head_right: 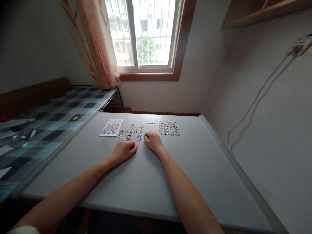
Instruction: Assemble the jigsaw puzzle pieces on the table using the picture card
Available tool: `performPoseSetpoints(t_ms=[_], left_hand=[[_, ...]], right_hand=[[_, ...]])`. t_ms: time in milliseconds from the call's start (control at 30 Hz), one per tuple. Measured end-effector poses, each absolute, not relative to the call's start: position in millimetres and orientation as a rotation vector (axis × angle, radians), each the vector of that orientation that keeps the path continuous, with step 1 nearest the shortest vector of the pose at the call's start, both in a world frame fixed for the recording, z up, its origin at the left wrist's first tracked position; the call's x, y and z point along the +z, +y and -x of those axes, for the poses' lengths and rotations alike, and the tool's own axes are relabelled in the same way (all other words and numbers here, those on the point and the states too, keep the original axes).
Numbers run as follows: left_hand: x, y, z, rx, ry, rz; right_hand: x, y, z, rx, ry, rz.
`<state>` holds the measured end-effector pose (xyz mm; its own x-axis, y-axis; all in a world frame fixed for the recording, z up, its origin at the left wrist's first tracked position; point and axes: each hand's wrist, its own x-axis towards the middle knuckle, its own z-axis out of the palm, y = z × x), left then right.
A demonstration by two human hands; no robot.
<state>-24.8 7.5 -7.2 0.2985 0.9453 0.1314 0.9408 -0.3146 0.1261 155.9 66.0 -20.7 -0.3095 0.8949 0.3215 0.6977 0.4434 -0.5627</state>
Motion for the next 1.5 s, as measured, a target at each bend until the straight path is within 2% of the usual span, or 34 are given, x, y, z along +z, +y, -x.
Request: performPoseSetpoints(t_ms=[1500], left_hand=[[3.2, -3.6, 15.6, 0.217, 1.868, -2.483]], right_hand=[[-18.4, 65.2, -154.9, 0.411, -2.121, 1.362]])
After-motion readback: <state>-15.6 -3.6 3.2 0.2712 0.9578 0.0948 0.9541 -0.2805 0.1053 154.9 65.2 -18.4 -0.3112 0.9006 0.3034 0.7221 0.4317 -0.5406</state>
